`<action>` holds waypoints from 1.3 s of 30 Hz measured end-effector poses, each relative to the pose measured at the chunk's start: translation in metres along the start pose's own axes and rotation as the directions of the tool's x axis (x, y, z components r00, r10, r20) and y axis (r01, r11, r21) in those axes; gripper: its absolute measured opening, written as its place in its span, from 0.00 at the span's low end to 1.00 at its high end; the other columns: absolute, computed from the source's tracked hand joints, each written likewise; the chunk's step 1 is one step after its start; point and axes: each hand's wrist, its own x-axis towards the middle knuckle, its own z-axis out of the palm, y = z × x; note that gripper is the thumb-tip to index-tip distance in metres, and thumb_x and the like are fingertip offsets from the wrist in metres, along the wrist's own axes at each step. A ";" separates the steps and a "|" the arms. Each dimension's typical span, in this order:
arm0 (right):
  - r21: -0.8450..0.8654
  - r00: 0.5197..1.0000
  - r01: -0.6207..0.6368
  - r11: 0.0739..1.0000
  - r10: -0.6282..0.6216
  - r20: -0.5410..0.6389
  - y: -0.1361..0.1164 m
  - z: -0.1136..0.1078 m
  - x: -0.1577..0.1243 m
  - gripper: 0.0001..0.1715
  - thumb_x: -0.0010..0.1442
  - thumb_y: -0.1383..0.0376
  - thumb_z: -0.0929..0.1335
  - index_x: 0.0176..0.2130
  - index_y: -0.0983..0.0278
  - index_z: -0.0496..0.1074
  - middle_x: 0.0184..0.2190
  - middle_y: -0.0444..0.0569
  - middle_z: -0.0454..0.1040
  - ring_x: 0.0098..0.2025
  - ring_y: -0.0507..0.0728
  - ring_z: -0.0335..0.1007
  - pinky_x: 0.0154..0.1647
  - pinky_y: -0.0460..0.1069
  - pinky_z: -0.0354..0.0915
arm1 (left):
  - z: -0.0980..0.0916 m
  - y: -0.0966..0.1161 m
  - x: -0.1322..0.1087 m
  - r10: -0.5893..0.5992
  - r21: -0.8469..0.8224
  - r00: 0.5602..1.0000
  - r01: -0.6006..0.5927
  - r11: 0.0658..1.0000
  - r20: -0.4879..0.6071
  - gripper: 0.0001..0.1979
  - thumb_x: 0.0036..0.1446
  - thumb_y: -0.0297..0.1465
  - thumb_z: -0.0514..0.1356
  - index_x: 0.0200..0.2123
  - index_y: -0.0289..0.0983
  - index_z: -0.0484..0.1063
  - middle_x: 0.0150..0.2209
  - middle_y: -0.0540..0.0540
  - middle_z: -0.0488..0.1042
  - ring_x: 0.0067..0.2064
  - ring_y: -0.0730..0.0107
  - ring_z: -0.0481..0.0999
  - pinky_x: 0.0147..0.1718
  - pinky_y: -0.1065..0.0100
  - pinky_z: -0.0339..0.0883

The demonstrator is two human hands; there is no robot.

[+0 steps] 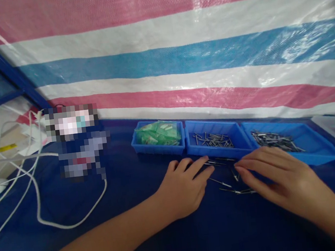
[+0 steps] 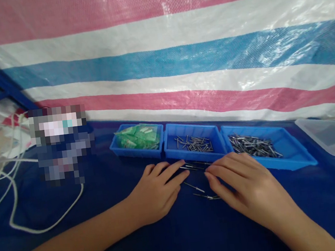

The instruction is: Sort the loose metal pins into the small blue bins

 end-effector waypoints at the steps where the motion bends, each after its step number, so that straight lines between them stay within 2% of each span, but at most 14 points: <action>1: 0.000 1.000 0.002 1.000 -0.002 0.027 -0.001 0.001 0.000 0.05 0.58 0.66 0.68 0.38 0.59 0.71 0.34 0.47 0.76 0.35 0.58 0.70 0.42 0.56 0.63 | -0.001 -0.001 0.000 0.018 0.002 1.000 -0.018 1.000 0.007 0.20 0.65 0.33 0.48 0.59 0.44 0.61 0.65 0.51 0.56 0.54 0.57 0.62 0.46 0.57 0.57; 3: -0.009 0.998 -0.007 1.000 0.008 0.066 -0.003 0.004 0.000 0.04 0.59 0.64 0.68 0.38 0.59 0.72 0.34 0.47 0.75 0.36 0.58 0.70 0.44 0.56 0.63 | -0.002 -0.003 0.000 0.045 0.007 0.999 -0.045 0.999 0.016 0.20 0.66 0.32 0.48 0.60 0.44 0.60 0.65 0.52 0.56 0.55 0.58 0.62 0.46 0.57 0.57; 8: -0.036 0.990 -0.052 0.998 0.056 0.126 -0.011 0.012 -0.001 0.07 0.61 0.62 0.65 0.38 0.60 0.73 0.36 0.49 0.74 0.40 0.59 0.68 0.45 0.55 0.63 | -0.002 -0.004 0.001 0.071 -0.003 0.997 -0.071 0.997 0.038 0.19 0.64 0.29 0.49 0.58 0.38 0.62 0.62 0.49 0.62 0.55 0.59 0.62 0.48 0.58 0.56; 13: -0.107 0.972 -0.117 0.987 0.136 0.191 -0.012 0.028 -0.004 0.18 0.62 0.59 0.65 0.50 0.62 0.70 0.44 0.52 0.72 0.45 0.61 0.67 0.48 0.58 0.63 | 0.002 -0.005 0.003 0.052 -0.048 0.999 -0.052 0.998 0.009 0.15 0.65 0.29 0.49 0.53 0.36 0.66 0.56 0.47 0.68 0.53 0.60 0.64 0.47 0.59 0.57; 15: -0.100 0.964 -0.135 0.986 0.154 0.217 -0.011 0.032 -0.005 0.18 0.63 0.61 0.64 0.51 0.63 0.70 0.44 0.53 0.73 0.45 0.61 0.67 0.47 0.57 0.64 | 0.004 -0.006 0.005 0.046 -0.082 0.999 -0.047 0.996 -0.009 0.13 0.66 0.30 0.49 0.49 0.37 0.69 0.52 0.46 0.71 0.51 0.62 0.66 0.45 0.61 0.59; 21: -0.008 0.961 -0.130 0.992 0.128 0.246 -0.009 0.034 -0.004 0.10 0.64 0.65 0.63 0.41 0.62 0.73 0.36 0.50 0.74 0.38 0.57 0.68 0.40 0.54 0.64 | 0.007 -0.009 0.013 0.004 -0.208 1.000 -0.004 0.978 -0.002 0.10 0.65 0.30 0.51 0.40 0.37 0.72 0.43 0.46 0.74 0.44 0.67 0.71 0.45 0.64 0.63; 27: 0.041 0.970 -0.152 0.988 0.141 0.199 -0.013 0.031 0.001 0.11 0.65 0.65 0.61 0.38 0.62 0.73 0.34 0.49 0.74 0.35 0.56 0.68 0.38 0.52 0.62 | 0.008 -0.008 0.014 -0.055 -0.261 0.997 0.041 0.964 -0.047 0.11 0.64 0.29 0.53 0.47 0.36 0.70 0.43 0.44 0.75 0.44 0.66 0.73 0.47 0.62 0.66; 29: 0.060 0.970 -0.189 0.980 0.177 0.168 -0.017 0.030 0.003 0.10 0.65 0.64 0.62 0.38 0.62 0.72 0.35 0.50 0.75 0.37 0.57 0.69 0.39 0.53 0.63 | 0.007 -0.007 0.014 -0.094 -0.340 0.991 0.055 0.939 -0.098 0.11 0.65 0.28 0.52 0.47 0.36 0.70 0.44 0.44 0.75 0.44 0.66 0.73 0.48 0.63 0.66; 32: 0.150 0.964 -0.256 0.955 0.242 0.108 -0.023 0.028 0.004 0.08 0.63 0.62 0.63 0.39 0.61 0.71 0.36 0.50 0.76 0.40 0.58 0.70 0.42 0.54 0.64 | 0.004 -0.004 0.013 -0.200 -0.524 0.967 0.089 0.847 -0.157 0.11 0.65 0.28 0.52 0.46 0.36 0.71 0.44 0.45 0.75 0.45 0.68 0.74 0.47 0.66 0.66; 36: 0.372 0.931 -0.356 0.857 0.358 0.066 -0.030 0.027 0.005 0.08 0.63 0.62 0.63 0.36 0.60 0.71 0.33 0.48 0.75 0.36 0.55 0.72 0.37 0.50 0.68 | 0.001 0.004 0.011 -0.277 -0.670 0.952 0.121 0.732 -0.130 0.10 0.63 0.30 0.54 0.45 0.38 0.72 0.41 0.46 0.76 0.41 0.69 0.75 0.42 0.69 0.67; 39: 0.453 0.908 -0.390 0.802 0.418 0.041 -0.037 0.027 0.005 0.07 0.62 0.61 0.64 0.37 0.60 0.71 0.33 0.47 0.75 0.34 0.54 0.72 0.34 0.48 0.69 | 0.000 0.010 0.008 -0.324 -0.723 0.939 0.148 0.675 -0.110 0.10 0.62 0.31 0.56 0.45 0.38 0.72 0.40 0.47 0.76 0.37 0.70 0.75 0.38 0.71 0.67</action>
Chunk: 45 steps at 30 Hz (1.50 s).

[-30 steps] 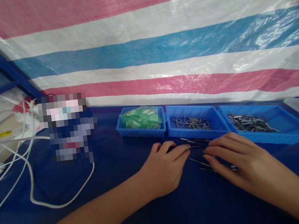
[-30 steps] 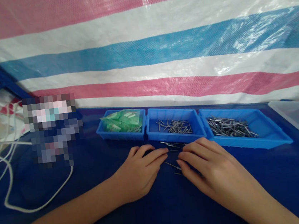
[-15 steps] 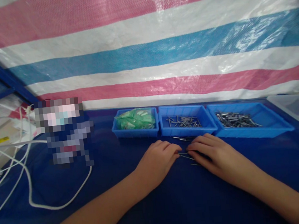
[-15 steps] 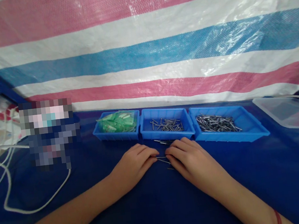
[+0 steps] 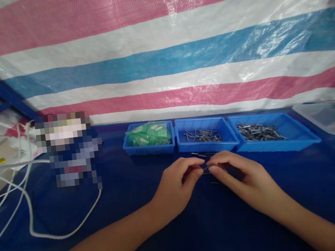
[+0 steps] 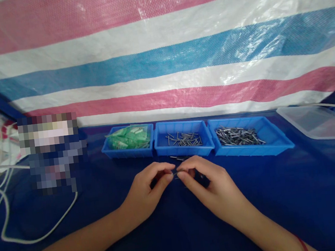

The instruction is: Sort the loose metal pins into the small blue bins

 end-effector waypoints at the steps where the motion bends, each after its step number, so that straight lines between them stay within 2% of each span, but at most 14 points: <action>1: 0.019 1.000 -0.003 1.000 0.004 -0.014 -0.002 0.001 -0.001 0.07 0.62 0.61 0.65 0.37 0.60 0.71 0.33 0.47 0.75 0.34 0.54 0.71 0.34 0.48 0.68 | 0.001 0.001 -0.001 -0.010 -0.010 1.000 0.010 1.000 0.001 0.10 0.62 0.32 0.56 0.45 0.38 0.72 0.39 0.47 0.76 0.37 0.71 0.74 0.38 0.71 0.67; 5: 0.052 0.999 0.001 0.999 0.001 -0.038 -0.006 0.003 -0.003 0.05 0.61 0.62 0.66 0.37 0.60 0.72 0.31 0.46 0.74 0.31 0.53 0.70 0.33 0.48 0.67 | 0.002 0.000 -0.001 -0.015 0.023 0.998 0.013 1.000 0.066 0.10 0.62 0.33 0.57 0.44 0.37 0.72 0.39 0.47 0.76 0.39 0.69 0.74 0.39 0.70 0.66; 9: 0.035 0.999 0.042 0.998 -0.041 -0.034 -0.008 0.000 -0.005 0.04 0.61 0.65 0.66 0.38 0.59 0.71 0.33 0.46 0.74 0.33 0.53 0.70 0.35 0.47 0.67 | 0.002 -0.001 0.000 0.070 0.065 0.984 -0.081 0.995 0.162 0.07 0.62 0.32 0.56 0.38 0.35 0.73 0.38 0.46 0.76 0.41 0.68 0.73 0.41 0.69 0.64; 16: -0.025 0.999 0.051 0.998 -0.052 -0.001 -0.004 -0.001 -0.004 0.07 0.62 0.64 0.64 0.39 0.60 0.71 0.33 0.47 0.74 0.32 0.53 0.70 0.33 0.48 0.67 | 0.000 0.001 0.000 0.021 0.073 0.999 -0.024 0.997 0.037 0.09 0.62 0.34 0.56 0.35 0.35 0.71 0.33 0.47 0.74 0.35 0.71 0.72 0.36 0.71 0.64; 20: -0.100 0.993 0.118 0.988 -0.116 0.028 0.000 -0.006 0.002 0.06 0.63 0.66 0.64 0.38 0.60 0.71 0.34 0.48 0.75 0.36 0.54 0.71 0.36 0.49 0.67 | -0.001 0.000 0.001 0.048 0.124 0.999 -0.049 0.991 0.016 0.11 0.63 0.35 0.54 0.35 0.35 0.71 0.32 0.48 0.73 0.34 0.71 0.71 0.36 0.70 0.63; 23: -0.237 0.983 0.122 0.964 -0.151 -0.108 0.010 -0.026 0.009 0.06 0.62 0.64 0.64 0.36 0.61 0.71 0.35 0.49 0.75 0.37 0.56 0.71 0.40 0.51 0.66 | -0.001 -0.002 0.002 0.117 0.178 0.991 -0.126 0.976 0.059 0.09 0.63 0.35 0.54 0.39 0.35 0.70 0.36 0.46 0.73 0.38 0.69 0.71 0.40 0.69 0.64; 27: -0.491 0.908 -0.100 0.865 -0.122 -0.401 0.040 -0.063 0.017 0.10 0.60 0.61 0.64 0.35 0.63 0.73 0.32 0.50 0.76 0.32 0.58 0.69 0.37 0.53 0.64 | 0.002 -0.002 0.004 0.206 0.265 0.967 -0.241 0.934 0.152 0.09 0.63 0.31 0.54 0.44 0.36 0.70 0.42 0.45 0.73 0.45 0.66 0.70 0.47 0.65 0.63; 30: -0.641 0.881 -0.214 0.737 -0.137 -0.452 0.063 -0.078 0.020 0.12 0.59 0.61 0.64 0.35 0.65 0.74 0.34 0.55 0.77 0.36 0.63 0.70 0.45 0.59 0.62 | 0.006 0.001 0.007 0.225 0.356 0.950 -0.291 0.888 0.216 0.12 0.63 0.32 0.54 0.48 0.36 0.69 0.46 0.44 0.72 0.47 0.63 0.69 0.48 0.61 0.62; 32: -0.660 0.872 -0.240 0.711 -0.140 -0.468 0.070 -0.079 0.021 0.12 0.59 0.62 0.64 0.38 0.66 0.74 0.37 0.57 0.77 0.40 0.64 0.70 0.48 0.60 0.59 | 0.009 0.003 0.008 0.198 0.436 0.948 -0.292 0.851 0.249 0.16 0.61 0.35 0.57 0.51 0.37 0.68 0.48 0.43 0.71 0.47 0.61 0.69 0.48 0.59 0.63; 34: -0.645 0.871 -0.228 0.729 -0.143 -0.470 0.068 -0.075 0.021 0.12 0.59 0.62 0.64 0.38 0.65 0.73 0.37 0.55 0.77 0.40 0.63 0.70 0.48 0.59 0.60 | 0.012 0.004 0.009 0.163 0.505 0.946 -0.290 0.813 0.280 0.17 0.61 0.37 0.57 0.51 0.37 0.68 0.48 0.43 0.70 0.46 0.60 0.69 0.47 0.59 0.64; 38: -0.572 0.923 -0.061 0.818 -0.171 -0.345 0.043 -0.060 0.018 0.09 0.60 0.63 0.64 0.34 0.63 0.73 0.35 0.51 0.77 0.38 0.60 0.70 0.44 0.56 0.62 | 0.016 0.001 0.010 0.151 0.538 0.947 -0.288 0.792 0.284 0.09 0.64 0.31 0.53 0.40 0.36 0.72 0.42 0.45 0.71 0.43 0.65 0.69 0.45 0.63 0.63; 41: -0.452 0.973 0.122 0.884 -0.196 -0.120 0.022 -0.045 0.012 0.09 0.62 0.65 0.63 0.34 0.62 0.72 0.34 0.49 0.76 0.37 0.57 0.70 0.42 0.53 0.64 | 0.018 -0.005 0.009 0.169 0.523 0.959 -0.268 0.809 0.229 0.08 0.65 0.28 0.52 0.36 0.35 0.71 0.39 0.46 0.72 0.41 0.67 0.69 0.44 0.65 0.63; 45: -0.387 0.960 0.271 0.881 -0.219 0.173 0.006 -0.026 0.004 0.08 0.62 0.65 0.64 0.39 0.63 0.72 0.37 0.50 0.76 0.39 0.58 0.69 0.43 0.54 0.64 | 0.020 -0.010 0.006 0.172 0.515 0.967 -0.248 0.821 0.190 0.08 0.65 0.28 0.51 0.36 0.35 0.69 0.38 0.46 0.71 0.40 0.67 0.69 0.43 0.64 0.63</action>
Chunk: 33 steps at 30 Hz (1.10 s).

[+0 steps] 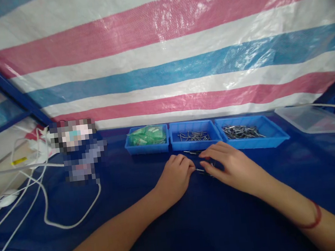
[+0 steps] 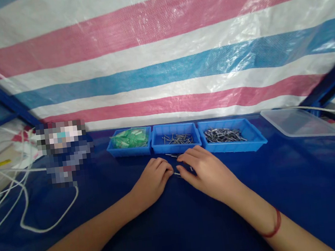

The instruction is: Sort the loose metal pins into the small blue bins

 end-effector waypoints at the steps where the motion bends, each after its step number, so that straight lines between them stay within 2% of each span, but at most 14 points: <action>1: -0.003 0.999 0.012 1.000 -0.012 0.037 -0.003 0.003 -0.001 0.09 0.63 0.65 0.63 0.39 0.64 0.72 0.37 0.50 0.76 0.39 0.58 0.69 0.43 0.54 0.65 | 0.000 0.000 -0.001 -0.010 -0.030 1.000 0.009 0.999 -0.012 0.08 0.65 0.28 0.50 0.36 0.35 0.68 0.38 0.46 0.71 0.40 0.67 0.69 0.43 0.65 0.63; 6: 0.035 0.994 -0.010 0.999 0.006 0.107 -0.003 0.007 -0.001 0.10 0.63 0.66 0.62 0.37 0.63 0.73 0.34 0.50 0.75 0.37 0.57 0.70 0.40 0.53 0.65 | -0.005 0.000 -0.001 -0.086 -0.263 0.989 0.052 0.963 -0.119 0.09 0.66 0.30 0.50 0.37 0.35 0.68 0.37 0.46 0.71 0.40 0.69 0.71 0.42 0.68 0.64; 11: 0.111 0.994 -0.012 0.994 0.000 0.107 -0.004 0.008 0.001 0.09 0.63 0.66 0.63 0.37 0.61 0.74 0.34 0.50 0.75 0.36 0.56 0.70 0.39 0.53 0.65 | -0.011 0.002 -0.003 -0.153 -0.424 0.980 0.087 0.902 -0.124 0.06 0.62 0.30 0.55 0.38 0.36 0.71 0.37 0.47 0.73 0.39 0.70 0.72 0.40 0.70 0.64; 13: 0.142 0.994 -0.023 0.990 0.007 0.108 -0.007 0.010 0.001 0.09 0.63 0.66 0.63 0.36 0.61 0.73 0.33 0.49 0.75 0.36 0.56 0.70 0.39 0.52 0.64 | -0.010 0.004 -0.003 -0.212 -0.512 0.969 0.117 0.851 -0.131 0.06 0.60 0.29 0.57 0.40 0.36 0.71 0.37 0.48 0.74 0.38 0.71 0.72 0.39 0.71 0.65; 16: 0.195 0.995 -0.062 0.979 0.047 0.083 -0.013 0.013 0.001 0.08 0.63 0.66 0.64 0.35 0.61 0.73 0.32 0.48 0.75 0.36 0.55 0.69 0.39 0.52 0.64 | -0.008 0.005 -0.003 -0.305 -0.667 0.947 0.161 0.727 -0.104 0.08 0.58 0.31 0.59 0.41 0.36 0.70 0.35 0.49 0.74 0.36 0.72 0.73 0.38 0.71 0.65; 19: 0.247 0.995 -0.093 0.965 0.081 0.058 -0.018 0.015 0.001 0.08 0.63 0.65 0.64 0.34 0.61 0.72 0.32 0.47 0.75 0.36 0.55 0.69 0.40 0.53 0.63 | -0.005 0.003 -0.003 -0.337 -0.761 0.939 0.174 0.625 -0.062 0.07 0.57 0.33 0.60 0.36 0.35 0.70 0.35 0.48 0.74 0.36 0.72 0.73 0.38 0.71 0.65; 22: 0.276 0.995 -0.095 0.956 0.087 0.041 -0.021 0.015 0.002 0.09 0.63 0.65 0.63 0.35 0.61 0.72 0.33 0.47 0.76 0.36 0.55 0.70 0.40 0.52 0.64 | -0.005 0.002 -0.002 -0.346 -0.800 0.937 0.172 0.575 -0.047 0.07 0.57 0.34 0.60 0.34 0.35 0.70 0.34 0.48 0.73 0.37 0.72 0.72 0.38 0.71 0.65; 25: 0.282 0.995 -0.104 0.954 0.103 0.018 -0.020 0.015 0.002 0.09 0.63 0.66 0.63 0.35 0.60 0.73 0.34 0.47 0.77 0.38 0.55 0.71 0.41 0.52 0.65 | -0.006 0.002 -0.002 -0.339 -0.806 0.939 0.161 0.570 -0.052 0.07 0.58 0.34 0.60 0.35 0.35 0.71 0.34 0.48 0.73 0.37 0.72 0.73 0.39 0.72 0.65; 33: 0.315 0.973 -0.169 0.934 0.210 -0.099 -0.013 0.011 -0.001 0.06 0.62 0.64 0.64 0.36 0.60 0.71 0.33 0.47 0.74 0.36 0.55 0.71 0.37 0.50 0.66 | -0.004 0.000 -0.003 -0.330 -0.736 0.939 0.158 0.659 -0.094 0.08 0.60 0.34 0.58 0.40 0.36 0.71 0.41 0.46 0.75 0.42 0.69 0.74 0.42 0.69 0.67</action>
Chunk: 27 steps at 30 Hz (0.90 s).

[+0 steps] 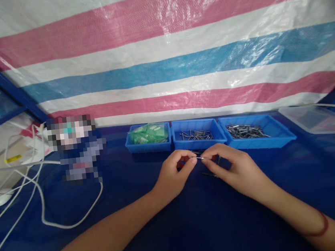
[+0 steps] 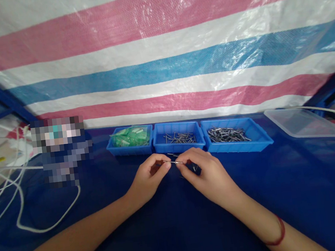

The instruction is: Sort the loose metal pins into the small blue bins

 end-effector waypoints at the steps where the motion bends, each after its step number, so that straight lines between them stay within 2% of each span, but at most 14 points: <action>1: 0.014 1.000 0.005 1.000 -0.005 -0.010 -0.001 0.000 0.000 0.06 0.62 0.63 0.64 0.36 0.60 0.71 0.33 0.47 0.74 0.36 0.55 0.71 0.36 0.50 0.67 | 0.000 0.000 0.000 -0.003 0.004 1.000 0.003 1.000 0.005 0.09 0.60 0.34 0.58 0.40 0.36 0.71 0.41 0.46 0.75 0.42 0.69 0.74 0.42 0.69 0.67; 6: 0.006 0.997 0.031 0.999 -0.031 -0.066 -0.004 -0.004 0.001 0.07 0.63 0.61 0.64 0.35 0.60 0.70 0.31 0.48 0.74 0.35 0.56 0.70 0.37 0.51 0.66 | 0.000 0.005 0.000 0.004 0.096 0.999 -0.007 0.995 0.033 0.11 0.61 0.34 0.56 0.44 0.37 0.70 0.39 0.47 0.76 0.40 0.69 0.75 0.42 0.68 0.67; 8: -0.054 0.989 0.020 0.998 -0.028 -0.143 0.000 -0.012 0.003 0.08 0.62 0.60 0.64 0.34 0.60 0.70 0.32 0.48 0.74 0.36 0.57 0.70 0.38 0.52 0.66 | 0.000 0.009 -0.002 0.061 0.199 0.996 -0.072 0.977 0.062 0.13 0.61 0.33 0.56 0.49 0.37 0.68 0.40 0.46 0.76 0.43 0.67 0.74 0.45 0.66 0.66; 10: -0.154 0.965 -0.039 0.987 -0.002 -0.261 0.012 -0.025 0.006 0.09 0.62 0.58 0.64 0.34 0.60 0.71 0.33 0.49 0.75 0.36 0.59 0.70 0.38 0.53 0.64 | 0.000 0.013 -0.004 0.157 0.306 0.972 -0.206 0.930 0.175 0.15 0.61 0.33 0.56 0.52 0.39 0.68 0.46 0.45 0.75 0.49 0.66 0.72 0.51 0.63 0.62; 13: -0.368 0.899 -0.233 0.900 0.054 -0.435 0.038 -0.047 0.009 0.13 0.62 0.56 0.63 0.36 0.61 0.72 0.33 0.54 0.75 0.34 0.62 0.69 0.36 0.56 0.62 | 0.001 0.017 -0.007 0.225 0.428 0.887 -0.400 0.811 0.402 0.16 0.61 0.37 0.57 0.51 0.46 0.70 0.58 0.46 0.67 0.60 0.59 0.62 0.57 0.56 0.54; 14: -0.456 0.912 -0.257 0.852 0.057 -0.407 0.048 -0.053 0.009 0.14 0.62 0.56 0.62 0.36 0.61 0.72 0.33 0.56 0.75 0.36 0.64 0.69 0.38 0.57 0.61 | 0.001 0.018 -0.008 0.218 0.462 0.864 -0.437 0.772 0.454 0.16 0.60 0.40 0.58 0.51 0.49 0.71 0.60 0.47 0.64 0.62 0.56 0.59 0.57 0.53 0.53; 16: -0.565 0.907 -0.306 0.766 0.053 -0.419 0.062 -0.059 0.009 0.17 0.62 0.54 0.62 0.39 0.62 0.73 0.36 0.60 0.74 0.40 0.70 0.68 0.39 0.61 0.60 | 0.002 0.018 -0.009 0.200 0.507 0.831 -0.488 0.711 0.519 0.17 0.59 0.43 0.58 0.51 0.50 0.71 0.63 0.48 0.60 0.64 0.52 0.55 0.57 0.49 0.51; 18: -0.606 0.910 -0.323 0.726 0.062 -0.410 0.066 -0.058 0.008 0.20 0.61 0.53 0.62 0.43 0.63 0.73 0.39 0.63 0.74 0.44 0.73 0.66 0.41 0.63 0.60 | 0.003 0.016 -0.010 0.200 0.527 0.813 -0.520 0.672 0.547 0.18 0.59 0.44 0.57 0.51 0.49 0.71 0.62 0.47 0.62 0.64 0.51 0.55 0.57 0.48 0.50; 22: -0.565 0.928 -0.270 0.780 0.054 -0.369 0.050 -0.046 0.007 0.16 0.60 0.56 0.64 0.43 0.62 0.72 0.41 0.59 0.74 0.46 0.70 0.67 0.46 0.63 0.60 | 0.006 0.011 -0.011 0.207 0.561 0.827 -0.517 0.647 0.523 0.17 0.62 0.41 0.55 0.52 0.44 0.70 0.57 0.46 0.69 0.61 0.55 0.61 0.56 0.50 0.50; 27: -0.488 0.960 -0.033 0.872 -0.108 -0.258 0.021 -0.031 0.007 0.10 0.61 0.60 0.64 0.40 0.60 0.72 0.40 0.54 0.75 0.46 0.66 0.69 0.49 0.62 0.61 | 0.004 0.008 -0.007 0.210 0.605 0.860 -0.482 0.634 0.466 0.12 0.64 0.33 0.53 0.46 0.40 0.74 0.50 0.47 0.74 0.52 0.61 0.69 0.50 0.58 0.58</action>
